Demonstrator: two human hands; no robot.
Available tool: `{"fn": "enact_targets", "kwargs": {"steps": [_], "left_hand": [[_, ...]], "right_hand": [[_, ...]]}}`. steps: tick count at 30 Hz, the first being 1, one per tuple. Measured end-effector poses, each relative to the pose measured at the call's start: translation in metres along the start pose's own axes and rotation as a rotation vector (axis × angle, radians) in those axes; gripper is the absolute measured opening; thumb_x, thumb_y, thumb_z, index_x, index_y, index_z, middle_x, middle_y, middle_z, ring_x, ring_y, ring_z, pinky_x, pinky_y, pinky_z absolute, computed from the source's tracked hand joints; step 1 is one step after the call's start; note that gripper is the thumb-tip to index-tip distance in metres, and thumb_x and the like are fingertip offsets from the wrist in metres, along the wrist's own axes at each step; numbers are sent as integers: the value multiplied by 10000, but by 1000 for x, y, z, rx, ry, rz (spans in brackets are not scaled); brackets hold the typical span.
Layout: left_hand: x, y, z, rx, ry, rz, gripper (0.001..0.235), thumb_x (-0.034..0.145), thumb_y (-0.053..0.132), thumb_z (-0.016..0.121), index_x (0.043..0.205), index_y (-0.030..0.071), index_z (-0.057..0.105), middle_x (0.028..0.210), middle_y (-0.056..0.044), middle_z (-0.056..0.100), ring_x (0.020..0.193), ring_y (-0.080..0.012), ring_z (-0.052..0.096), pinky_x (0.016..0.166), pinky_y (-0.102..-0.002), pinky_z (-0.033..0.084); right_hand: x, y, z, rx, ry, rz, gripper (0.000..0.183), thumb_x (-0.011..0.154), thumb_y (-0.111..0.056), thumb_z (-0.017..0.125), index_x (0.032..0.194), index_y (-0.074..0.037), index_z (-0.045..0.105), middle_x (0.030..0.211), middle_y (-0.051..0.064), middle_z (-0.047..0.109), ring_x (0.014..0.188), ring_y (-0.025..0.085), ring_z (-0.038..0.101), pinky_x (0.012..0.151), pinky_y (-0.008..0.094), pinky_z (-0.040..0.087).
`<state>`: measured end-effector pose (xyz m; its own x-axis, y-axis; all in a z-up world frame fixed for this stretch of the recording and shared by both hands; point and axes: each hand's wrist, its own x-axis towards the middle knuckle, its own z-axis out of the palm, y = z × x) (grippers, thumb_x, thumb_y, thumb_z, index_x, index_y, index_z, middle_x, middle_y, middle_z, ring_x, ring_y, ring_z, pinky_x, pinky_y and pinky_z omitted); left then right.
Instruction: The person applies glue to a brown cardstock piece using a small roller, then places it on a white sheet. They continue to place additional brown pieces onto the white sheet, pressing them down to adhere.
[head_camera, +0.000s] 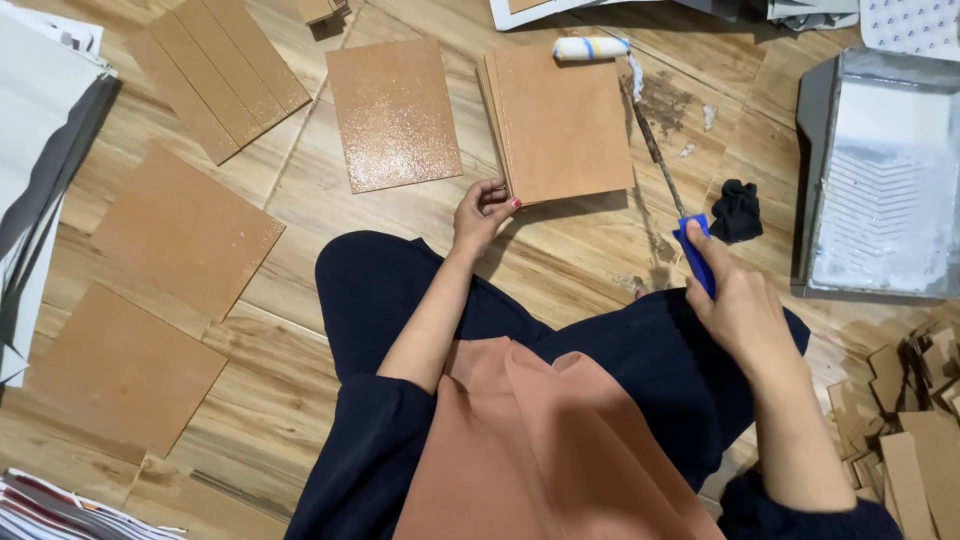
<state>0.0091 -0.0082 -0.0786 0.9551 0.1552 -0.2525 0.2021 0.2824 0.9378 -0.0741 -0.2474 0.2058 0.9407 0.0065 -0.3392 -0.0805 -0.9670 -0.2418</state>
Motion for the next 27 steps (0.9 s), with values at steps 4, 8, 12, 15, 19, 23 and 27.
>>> {"fn": "enact_targets", "kwargs": {"steps": [4, 8, 12, 15, 19, 23, 27], "left_hand": [[1, 4, 0, 13, -2, -29, 481, 644, 165, 779, 1073, 83, 576, 954, -96, 608, 819, -103, 600, 772, -210, 530], [-1, 8, 0, -4, -2, -50, 475, 643, 139, 777, 1067, 71, 574, 957, -97, 609, 828, -114, 600, 767, -222, 539], [-4, 18, 2, 8, -5, -49, 458, 660, 106, 764, 1073, 67, 572, 966, -94, 604, 856, -126, 598, 786, -223, 538], [4, 0, -5, -36, -39, -78, 535, 704, 176, 822, 1137, 69, 527, 983, -107, 553, 836, -129, 613, 761, -255, 537], [10, -14, -8, -13, -30, -66, 518, 696, 193, 831, 1116, 91, 545, 962, -90, 577, 816, -115, 623, 740, -243, 540], [7, -5, -2, 9, -8, -56, 488, 671, 183, 805, 1087, 88, 569, 947, -86, 598, 807, -103, 607, 745, -219, 533], [4, -3, -2, 27, -15, -41, 490, 644, 160, 778, 1077, 64, 570, 955, -108, 613, 838, -134, 605, 772, -227, 540]], "right_hand": [[-37, -5, -8, 25, -65, 80, 625, 794, -132, 497, 1381, -243, 312, 1312, 96, 459, 1111, 374, 472, 773, 468, 417], [-61, 3, -4, -126, -232, 288, 644, 829, -244, 473, 1415, -369, 236, 970, 139, 553, 889, 362, 572, 662, 444, 458], [-33, 22, 11, -92, -162, 168, 618, 819, -245, 453, 1402, -334, 269, 975, 203, 564, 859, 427, 571, 694, 503, 437], [-2, 5, 5, -36, -36, 65, 623, 805, -196, 523, 1388, -315, 337, 1069, 206, 582, 957, 430, 573, 757, 518, 477], [22, 15, 4, 13, 20, 0, 605, 806, -199, 550, 1379, -288, 379, 977, 241, 599, 924, 445, 574, 731, 526, 474], [9, 8, -4, 121, 49, -17, 598, 817, -190, 533, 1382, -278, 359, 1098, 204, 571, 895, 420, 548, 732, 471, 420], [-11, 9, 6, 133, 58, -119, 605, 784, -114, 534, 1356, -208, 363, 1366, 114, 405, 1209, 322, 406, 917, 392, 347]]}}
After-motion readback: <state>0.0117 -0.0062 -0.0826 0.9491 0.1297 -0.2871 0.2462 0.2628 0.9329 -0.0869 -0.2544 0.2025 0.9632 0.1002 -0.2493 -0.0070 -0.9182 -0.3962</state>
